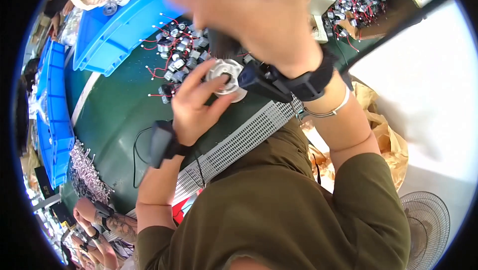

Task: The person picks up a motor and a plastic housing, fits the motor into the housing, and drives screws into the assembly with a power screwdriver. They then set the completed unit aside and repeat the process with another motor and housing.

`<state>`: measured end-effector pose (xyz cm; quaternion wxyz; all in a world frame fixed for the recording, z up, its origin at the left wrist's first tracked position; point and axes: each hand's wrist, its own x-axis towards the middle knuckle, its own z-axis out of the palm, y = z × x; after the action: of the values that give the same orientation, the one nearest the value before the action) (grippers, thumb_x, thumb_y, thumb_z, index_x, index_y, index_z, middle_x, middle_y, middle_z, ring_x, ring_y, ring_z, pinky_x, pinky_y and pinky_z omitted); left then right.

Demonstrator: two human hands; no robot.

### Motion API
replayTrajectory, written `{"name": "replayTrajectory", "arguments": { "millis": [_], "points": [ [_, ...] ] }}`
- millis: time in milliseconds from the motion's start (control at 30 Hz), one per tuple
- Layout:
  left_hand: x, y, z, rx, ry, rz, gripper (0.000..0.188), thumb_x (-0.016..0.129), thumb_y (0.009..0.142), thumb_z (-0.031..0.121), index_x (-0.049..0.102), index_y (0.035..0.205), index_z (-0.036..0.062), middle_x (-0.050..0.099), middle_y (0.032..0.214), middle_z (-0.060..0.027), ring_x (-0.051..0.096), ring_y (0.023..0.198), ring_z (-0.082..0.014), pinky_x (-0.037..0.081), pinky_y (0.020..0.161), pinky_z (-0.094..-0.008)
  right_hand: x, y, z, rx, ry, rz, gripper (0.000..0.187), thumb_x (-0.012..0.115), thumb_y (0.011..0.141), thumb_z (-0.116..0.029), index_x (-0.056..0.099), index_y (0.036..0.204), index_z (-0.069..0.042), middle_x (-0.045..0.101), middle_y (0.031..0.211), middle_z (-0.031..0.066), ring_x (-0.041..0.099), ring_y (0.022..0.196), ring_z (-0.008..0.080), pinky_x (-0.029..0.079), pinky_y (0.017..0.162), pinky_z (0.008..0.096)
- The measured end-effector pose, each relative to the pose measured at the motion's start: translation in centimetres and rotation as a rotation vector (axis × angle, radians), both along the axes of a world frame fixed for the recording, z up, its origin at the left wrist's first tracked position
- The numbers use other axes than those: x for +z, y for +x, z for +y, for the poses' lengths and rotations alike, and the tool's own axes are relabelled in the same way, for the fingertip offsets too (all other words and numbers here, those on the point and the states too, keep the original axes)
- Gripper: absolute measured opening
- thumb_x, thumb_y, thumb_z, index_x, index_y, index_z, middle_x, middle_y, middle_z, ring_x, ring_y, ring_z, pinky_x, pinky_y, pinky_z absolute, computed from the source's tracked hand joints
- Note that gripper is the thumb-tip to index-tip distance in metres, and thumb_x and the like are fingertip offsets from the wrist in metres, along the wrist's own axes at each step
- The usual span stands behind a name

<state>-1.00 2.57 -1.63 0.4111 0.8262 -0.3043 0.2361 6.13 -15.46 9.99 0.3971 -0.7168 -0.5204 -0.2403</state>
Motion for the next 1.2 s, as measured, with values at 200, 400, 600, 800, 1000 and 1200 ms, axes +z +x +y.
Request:
{"name": "replayTrajectory", "arguments": {
  "millis": [200, 400, 600, 800, 1000, 1200],
  "points": [
    [2.3, 1.8, 16.5, 0.750, 0.081, 0.119, 0.031, 0.076, 0.073, 0.016, 0.065, 0.097, 0.0015, 0.066, 0.098, -0.0152, 0.064, 0.087, -0.0261, 0.049, 0.079, -0.0347, -0.5, 1.4, 1.3, -0.169, 0.720, 0.359, 0.048, 0.067, 0.084, -0.019, 0.045, 0.118, 0.006, 0.058, 0.100, 0.0123, 0.059, 0.071, 0.0138, 0.047, 0.067, 0.0237],
    [1.8, 1.0, 26.2, 1.133, 0.569, 0.128, 0.057, 0.070, 0.081, 0.030, 0.049, 0.121, -0.0042, 0.055, 0.118, -0.0254, 0.056, 0.109, -0.0331, 0.044, 0.090, -0.0362, -5.5, 1.5, 3.4, -0.404, -0.242, 0.393, 0.015, 0.060, 0.083, -0.013, 0.061, 0.082, 0.002, 0.061, 0.082, 0.0195, 0.060, 0.077, 0.0329, 0.049, 0.069, 0.0351],
    [11.8, 8.4, 14.9, 0.652, 0.020, -0.081, 0.030, 0.066, 0.085, 0.021, 0.062, 0.105, -0.0015, 0.068, 0.093, -0.0143, 0.065, 0.086, -0.0189, 0.049, 0.078, -0.0303, -8.9, 6.7, 5.5, -0.647, -0.614, 0.615, 0.037, 0.055, 0.088, -0.032, 0.061, 0.076, 0.002, 0.062, 0.074, 0.0240, 0.061, 0.074, 0.0418, 0.050, 0.067, 0.0465],
    [13.1, 24.2, 14.8, 0.383, 0.584, 0.098, 0.037, 0.065, 0.080, 0.034, 0.066, 0.096, 0.0014, 0.066, 0.082, -0.0196, 0.066, 0.077, -0.0331, 0.051, 0.068, -0.0383, -9.2, 7.4, 7.3, -0.700, -0.659, 0.559, 0.019, 0.063, 0.075, -0.026, 0.064, 0.077, -0.006, 0.064, 0.075, 0.0175, 0.064, 0.075, 0.0353, 0.051, 0.065, 0.0442],
    [12.3, 33.4, 19.2, 0.705, 1.171, -0.236, 0.040, 0.057, 0.080, 0.037, 0.064, 0.107, 0.0091, 0.064, 0.097, -0.0225, 0.061, 0.088, -0.0386, 0.048, 0.078, -0.0471, -7.3, 5.6, 6.3, -0.451, -0.050, 0.660, 0.016, 0.068, 0.074, -0.008, 0.062, 0.087, -0.001, 0.065, 0.077, 0.0110, 0.064, 0.068, 0.0204, 0.051, 0.062, 0.0307],
    [14.5, 30.7, 14.4, 0.830, 1.270, 0.195, 0.054, 0.053, 0.087, 0.037, 0.045, 0.132, 0.0093, 0.048, 0.130, -0.0194, 0.043, 0.120, -0.0344, 0.033, 0.101, -0.0415, -5.3, 2.6, 4.3, -0.239, 0.246, 0.835, 0.020, 0.065, 0.077, 0.004, 0.061, 0.096, 0.000, 0.057, 0.096, 0.0077, 0.060, 0.079, 0.0109, 0.050, 0.068, 0.0227]
  ]
}}
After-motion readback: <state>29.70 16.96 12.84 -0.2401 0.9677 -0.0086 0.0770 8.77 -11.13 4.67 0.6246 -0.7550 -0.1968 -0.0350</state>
